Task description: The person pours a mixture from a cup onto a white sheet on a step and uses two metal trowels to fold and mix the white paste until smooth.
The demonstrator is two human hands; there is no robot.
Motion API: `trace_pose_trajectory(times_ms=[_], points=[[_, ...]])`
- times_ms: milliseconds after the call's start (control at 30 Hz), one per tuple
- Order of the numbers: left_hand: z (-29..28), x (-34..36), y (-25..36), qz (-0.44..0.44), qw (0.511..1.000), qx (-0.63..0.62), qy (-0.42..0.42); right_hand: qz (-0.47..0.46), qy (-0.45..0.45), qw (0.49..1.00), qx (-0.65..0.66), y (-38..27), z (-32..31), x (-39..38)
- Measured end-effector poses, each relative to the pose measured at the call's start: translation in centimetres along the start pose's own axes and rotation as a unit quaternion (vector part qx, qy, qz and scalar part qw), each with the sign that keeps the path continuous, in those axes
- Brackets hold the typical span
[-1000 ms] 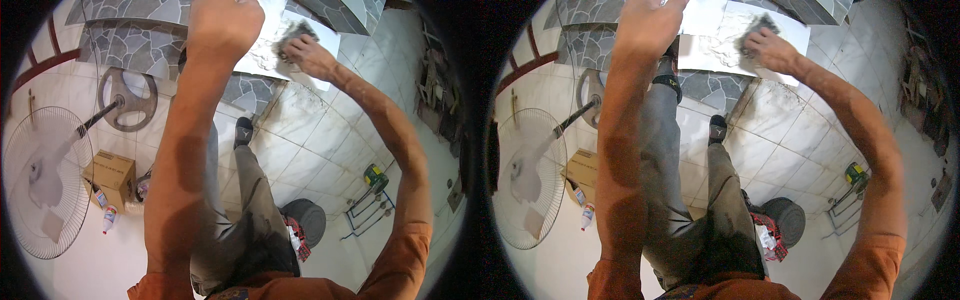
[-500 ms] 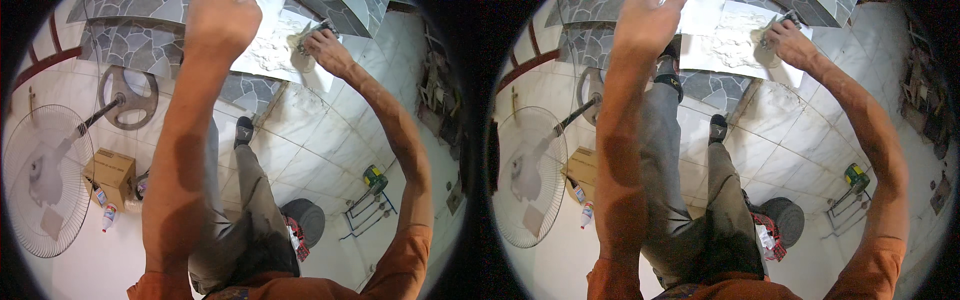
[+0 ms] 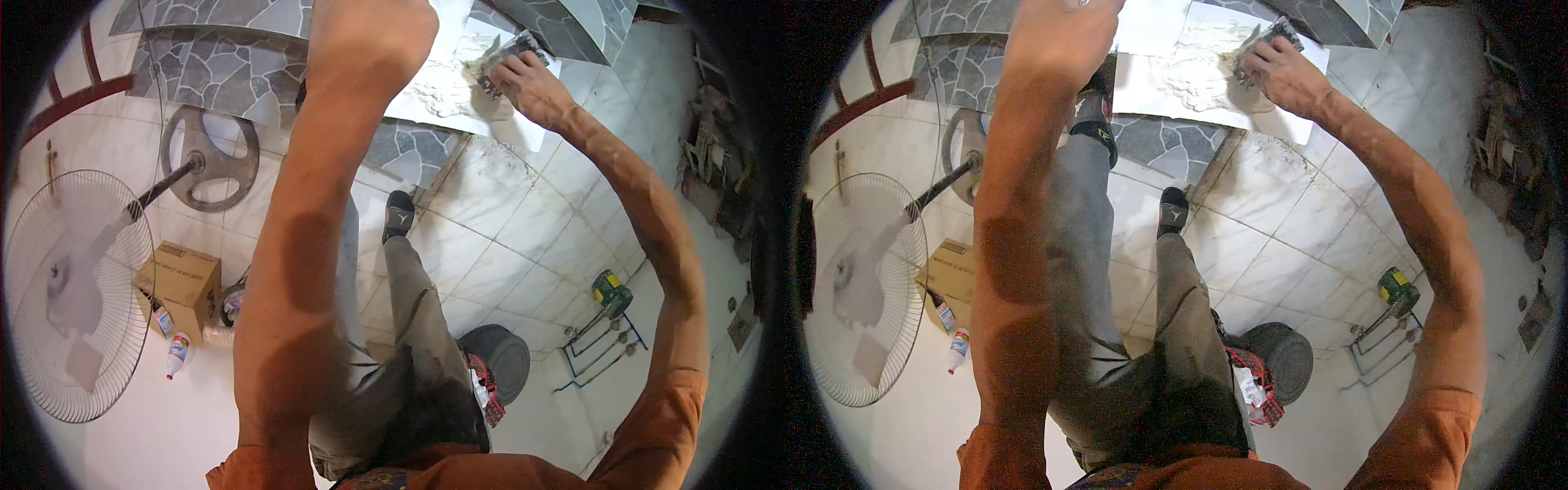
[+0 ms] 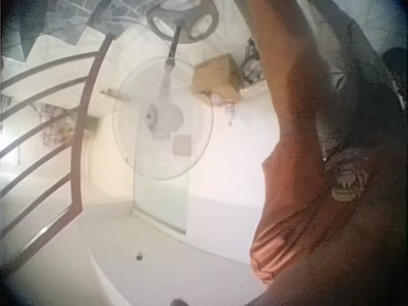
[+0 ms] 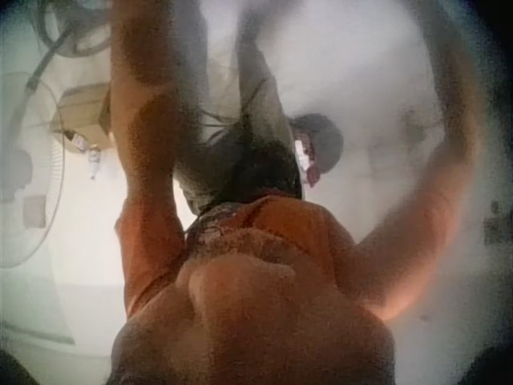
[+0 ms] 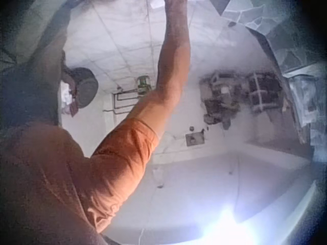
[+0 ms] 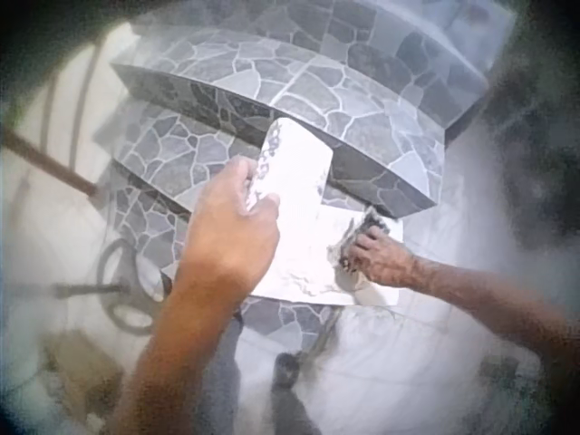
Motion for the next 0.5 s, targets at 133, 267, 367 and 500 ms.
trace_pose_trajectory(times_ms=[133,267,367,500], points=[[0.4,-0.5,0.3,-0.005,1.0,0.021,-0.003,0.006,-0.01,1.0,0.002,-1.4,-2.7,1.0],[0.1,0.2,1.0,-0.035,0.998,-0.048,-0.029,0.012,0.009,1.0,0.016,-1.7,0.4,-0.2],[1.5,-0.1,0.4,0.024,0.999,0.017,0.024,0.038,-0.007,0.999,-0.001,-0.2,1.4,-3.4],[0.3,-0.3,0.7,-0.046,0.998,-0.029,-0.02,0.047,0.013,0.998,0.043,-1.0,-1.1,-2.0]])
Point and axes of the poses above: each hand's wrist, its own x-axis towards the middle knuckle, its own z-axis out of the palm, y = z × x, the point moved 2 cm from there along x, towards the middle knuckle, and after that the axes turned 11 degrees about -y, right-handed, at the moved point
